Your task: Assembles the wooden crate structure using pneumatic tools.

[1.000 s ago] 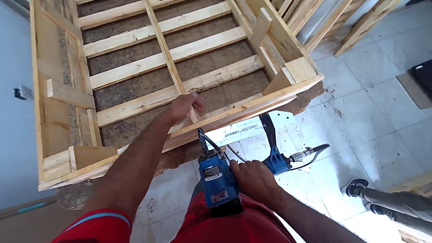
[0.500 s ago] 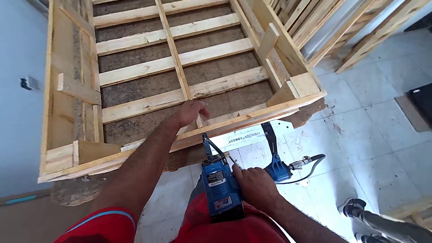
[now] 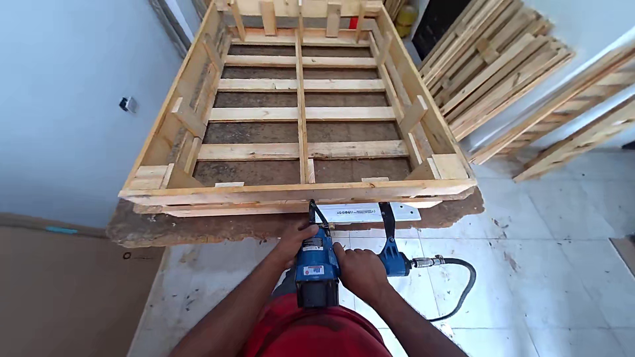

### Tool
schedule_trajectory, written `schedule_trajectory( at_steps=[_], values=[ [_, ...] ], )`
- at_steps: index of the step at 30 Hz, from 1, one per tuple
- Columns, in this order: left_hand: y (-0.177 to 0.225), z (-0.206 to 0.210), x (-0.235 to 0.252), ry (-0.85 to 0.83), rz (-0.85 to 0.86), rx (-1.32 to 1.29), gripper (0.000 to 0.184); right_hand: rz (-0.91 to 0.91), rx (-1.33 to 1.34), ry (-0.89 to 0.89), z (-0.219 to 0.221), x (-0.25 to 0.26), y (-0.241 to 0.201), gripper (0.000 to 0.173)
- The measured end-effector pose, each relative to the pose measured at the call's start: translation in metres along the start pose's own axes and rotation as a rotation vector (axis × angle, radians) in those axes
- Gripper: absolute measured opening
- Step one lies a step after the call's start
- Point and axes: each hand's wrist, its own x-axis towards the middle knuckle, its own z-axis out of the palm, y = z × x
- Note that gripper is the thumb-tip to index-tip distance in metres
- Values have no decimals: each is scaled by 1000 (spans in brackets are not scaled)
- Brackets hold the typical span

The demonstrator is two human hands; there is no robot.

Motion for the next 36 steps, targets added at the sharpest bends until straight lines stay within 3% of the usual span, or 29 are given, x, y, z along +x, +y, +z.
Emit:
schedule_trajectory(
  at_steps=[2,7,16,22,31,36],
  values=[
    [-12,5,-1,73,-27,-73,41,7,17,-61,5,-4,-3,47],
    [-17,5,-9,38,36,-70,45,29,19,-29,14,-15,-6,56],
    [-3,13,-2,67,102,-70,53,48,-54,64,4,-7,1,40],
    [-5,9,4,76,87,-41,50,103,-6,-71,-1,-1,-6,26],
    [-20,4,10,50,71,-44,49,82,-8,-10,20,-1,-1,33],
    [-42,-7,23,47,9,-61,49,99,36,-140,35,10,-1,35]
  ],
)
